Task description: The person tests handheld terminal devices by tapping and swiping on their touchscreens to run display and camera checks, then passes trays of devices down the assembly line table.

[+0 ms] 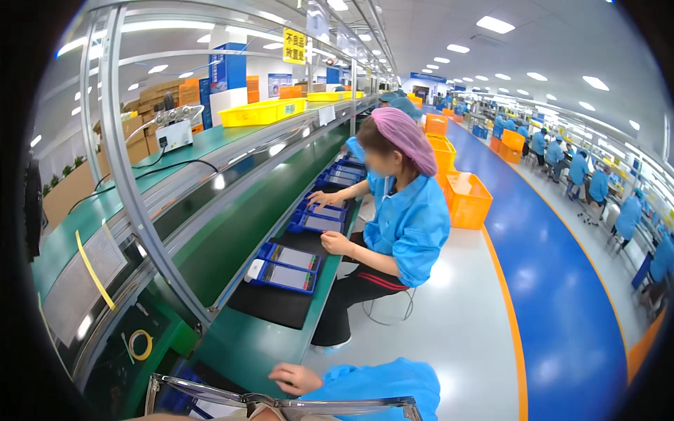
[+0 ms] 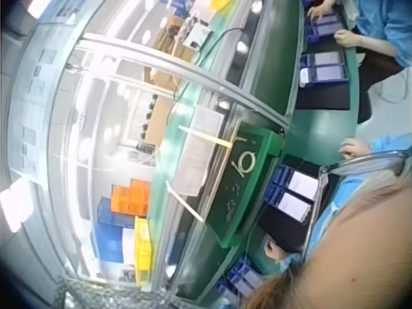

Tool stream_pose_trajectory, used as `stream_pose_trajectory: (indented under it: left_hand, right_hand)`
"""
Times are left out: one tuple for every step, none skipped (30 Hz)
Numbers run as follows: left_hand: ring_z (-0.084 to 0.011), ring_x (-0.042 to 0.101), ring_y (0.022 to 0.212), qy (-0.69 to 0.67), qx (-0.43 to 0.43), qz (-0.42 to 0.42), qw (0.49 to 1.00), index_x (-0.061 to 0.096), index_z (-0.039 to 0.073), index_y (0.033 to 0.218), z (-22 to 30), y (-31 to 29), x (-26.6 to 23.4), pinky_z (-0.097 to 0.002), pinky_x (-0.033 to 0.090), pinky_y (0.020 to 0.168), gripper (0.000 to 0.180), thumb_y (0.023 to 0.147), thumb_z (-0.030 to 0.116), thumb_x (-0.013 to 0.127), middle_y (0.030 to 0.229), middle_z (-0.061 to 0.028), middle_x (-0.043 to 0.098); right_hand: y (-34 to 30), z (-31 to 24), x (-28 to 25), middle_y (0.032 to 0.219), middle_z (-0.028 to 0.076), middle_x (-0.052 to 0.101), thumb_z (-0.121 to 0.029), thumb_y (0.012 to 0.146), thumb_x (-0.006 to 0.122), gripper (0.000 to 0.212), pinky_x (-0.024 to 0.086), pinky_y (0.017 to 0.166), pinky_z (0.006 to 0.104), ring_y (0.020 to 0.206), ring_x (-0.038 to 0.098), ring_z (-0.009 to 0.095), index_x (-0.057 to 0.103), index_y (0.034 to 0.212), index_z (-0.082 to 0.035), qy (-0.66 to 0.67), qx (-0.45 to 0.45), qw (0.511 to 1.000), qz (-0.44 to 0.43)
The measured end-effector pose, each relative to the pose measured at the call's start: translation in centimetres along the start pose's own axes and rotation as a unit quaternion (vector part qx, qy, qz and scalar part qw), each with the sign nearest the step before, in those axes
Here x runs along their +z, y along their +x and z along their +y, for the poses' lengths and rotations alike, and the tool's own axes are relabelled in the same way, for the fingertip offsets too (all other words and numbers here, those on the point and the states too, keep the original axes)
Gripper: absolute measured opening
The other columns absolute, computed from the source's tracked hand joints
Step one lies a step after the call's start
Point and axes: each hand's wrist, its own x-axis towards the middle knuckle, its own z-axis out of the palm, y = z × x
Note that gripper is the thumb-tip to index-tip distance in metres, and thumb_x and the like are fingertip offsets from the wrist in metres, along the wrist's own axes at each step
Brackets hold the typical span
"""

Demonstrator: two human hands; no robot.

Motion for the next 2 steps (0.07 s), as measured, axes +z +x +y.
stream_pose_trajectory:
  left_hand:
    - [-0.025, 0.06, 0.077, 0.233, -0.212, 0.072, 0.946, 0.066, -0.004, 0.088, -0.9, -1.6, -2.7, -0.0357, 0.05, 0.071, 0.021, 0.073, 0.008, 0.059, 0.086, -0.017, 0.065]
    - [-0.0257, 0.06, 0.077, 0.238, -0.228, 0.063, 0.942, 0.067, -0.002, 0.09, -2.6, -3.1, -5.4, -0.0379, 0.051, 0.071, 0.021, 0.073, 0.009, 0.062, 0.083, -0.0167, 0.065]
  right_hand:
    - [-1.4, -0.5, -0.3, 0.101, 0.014, 0.055, -0.009, 0.086, 0.055, 0.023, 0.048, 0.079, 0.033, 0.093, 0.057, 0.028, 0.057, 0.109, -0.003, -0.001, -0.005, 1.0, 0.004]
    - [-3.1, -0.8, -0.5, 0.099, 0.014, 0.055, -0.009, 0.086, 0.056, 0.021, 0.049, 0.079, 0.0326, 0.093, 0.057, 0.028, 0.058, 0.106, -0.003, 0.023, 0.017, 1.0, -0.009]
